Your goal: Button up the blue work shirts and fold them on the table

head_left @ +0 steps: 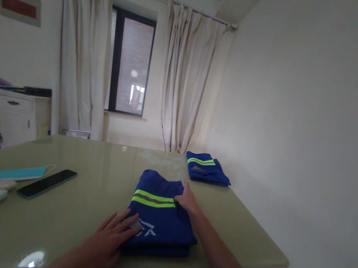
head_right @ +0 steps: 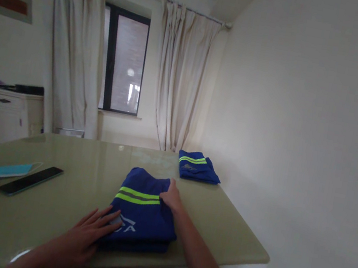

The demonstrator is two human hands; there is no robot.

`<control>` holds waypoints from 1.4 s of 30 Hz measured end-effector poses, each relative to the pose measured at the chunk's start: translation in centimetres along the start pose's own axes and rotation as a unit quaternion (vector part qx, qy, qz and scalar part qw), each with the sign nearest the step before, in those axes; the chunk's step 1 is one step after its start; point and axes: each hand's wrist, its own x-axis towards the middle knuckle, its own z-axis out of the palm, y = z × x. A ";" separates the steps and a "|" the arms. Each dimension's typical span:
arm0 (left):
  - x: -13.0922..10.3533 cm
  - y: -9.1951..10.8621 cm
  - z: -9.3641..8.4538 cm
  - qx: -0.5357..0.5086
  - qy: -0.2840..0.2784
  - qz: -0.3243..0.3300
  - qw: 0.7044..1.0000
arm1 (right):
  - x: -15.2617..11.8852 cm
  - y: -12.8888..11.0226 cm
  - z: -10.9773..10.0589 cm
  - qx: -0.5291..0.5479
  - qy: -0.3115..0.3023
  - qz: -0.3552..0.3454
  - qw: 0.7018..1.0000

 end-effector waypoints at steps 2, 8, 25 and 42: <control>1.3 1.3 -1.4 -0.005 -0.024 0.021 0.999 | 0.3 -2.1 0.7 -0.102 0.052 -0.048 0.992; 7.0 4.5 1.1 0.044 0.022 0.080 0.996 | 0.3 -7.2 7.4 -0.160 -0.168 -0.248 0.941; 7.0 5.7 4.8 -0.050 0.014 0.072 0.996 | 2.6 -0.3 4.6 -0.200 -0.156 -0.069 0.965; 14.0 0.5 0.8 -0.523 0.159 -0.219 0.808 | 0.7 1.7 1.3 -0.106 -0.104 -0.024 0.989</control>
